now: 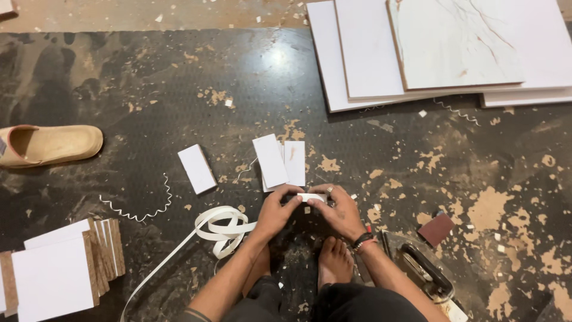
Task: The person stands at a workbench trimming white edge banding strips on small wood panels. They hold a panel in one hand, run a hand edge-trimming tool along the strip edge to cut off excess banding, then place the finished panel on a stack and pick up the next panel, repeating the cycle.
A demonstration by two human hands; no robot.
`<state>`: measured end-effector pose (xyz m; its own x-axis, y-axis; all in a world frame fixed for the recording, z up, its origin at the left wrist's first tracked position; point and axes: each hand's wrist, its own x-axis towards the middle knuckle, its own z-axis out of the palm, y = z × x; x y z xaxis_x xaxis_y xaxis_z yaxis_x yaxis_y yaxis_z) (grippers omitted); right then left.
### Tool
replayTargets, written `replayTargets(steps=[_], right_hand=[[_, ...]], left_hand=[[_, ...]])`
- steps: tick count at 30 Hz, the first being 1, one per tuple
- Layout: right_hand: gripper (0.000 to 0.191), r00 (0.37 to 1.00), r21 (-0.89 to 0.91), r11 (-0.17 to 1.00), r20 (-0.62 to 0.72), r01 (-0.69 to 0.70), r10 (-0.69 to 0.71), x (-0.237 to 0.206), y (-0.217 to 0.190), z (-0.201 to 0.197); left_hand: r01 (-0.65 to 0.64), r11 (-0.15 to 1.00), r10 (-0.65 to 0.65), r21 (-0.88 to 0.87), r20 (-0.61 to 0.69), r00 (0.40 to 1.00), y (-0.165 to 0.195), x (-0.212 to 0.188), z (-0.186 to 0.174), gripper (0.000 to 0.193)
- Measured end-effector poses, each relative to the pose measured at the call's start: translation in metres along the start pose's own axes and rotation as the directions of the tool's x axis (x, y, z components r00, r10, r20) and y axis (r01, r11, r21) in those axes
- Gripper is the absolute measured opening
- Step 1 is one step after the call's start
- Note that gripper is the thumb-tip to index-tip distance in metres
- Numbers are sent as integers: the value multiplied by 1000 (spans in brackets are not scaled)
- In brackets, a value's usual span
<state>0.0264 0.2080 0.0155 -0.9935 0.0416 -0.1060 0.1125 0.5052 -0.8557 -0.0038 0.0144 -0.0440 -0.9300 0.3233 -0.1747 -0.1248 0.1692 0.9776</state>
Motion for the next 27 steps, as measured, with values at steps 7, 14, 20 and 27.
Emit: replayTargets(steps=[7, 14, 20, 27], right_hand=[[39, 989, -493, 860, 128, 131, -77, 45, -19, 24], [51, 989, -589, 808, 127, 17, 71, 59, -26, 33], [61, 925, -455, 863, 183, -219, 332, 67, -31, 30], [63, 929, -477, 843, 131, -247, 346, 62, -34, 33]], left_hand=[[84, 996, -84, -9, -38, 996, -8, -3, 9, 25], [165, 986, -164, 15, -67, 984, -1, -3, 9, 24], [220, 966, -224, -140, -14, 975, -4, -5, 8, 20], [138, 986, -138, -98, -1, 990, -13, 0, 7, 19]])
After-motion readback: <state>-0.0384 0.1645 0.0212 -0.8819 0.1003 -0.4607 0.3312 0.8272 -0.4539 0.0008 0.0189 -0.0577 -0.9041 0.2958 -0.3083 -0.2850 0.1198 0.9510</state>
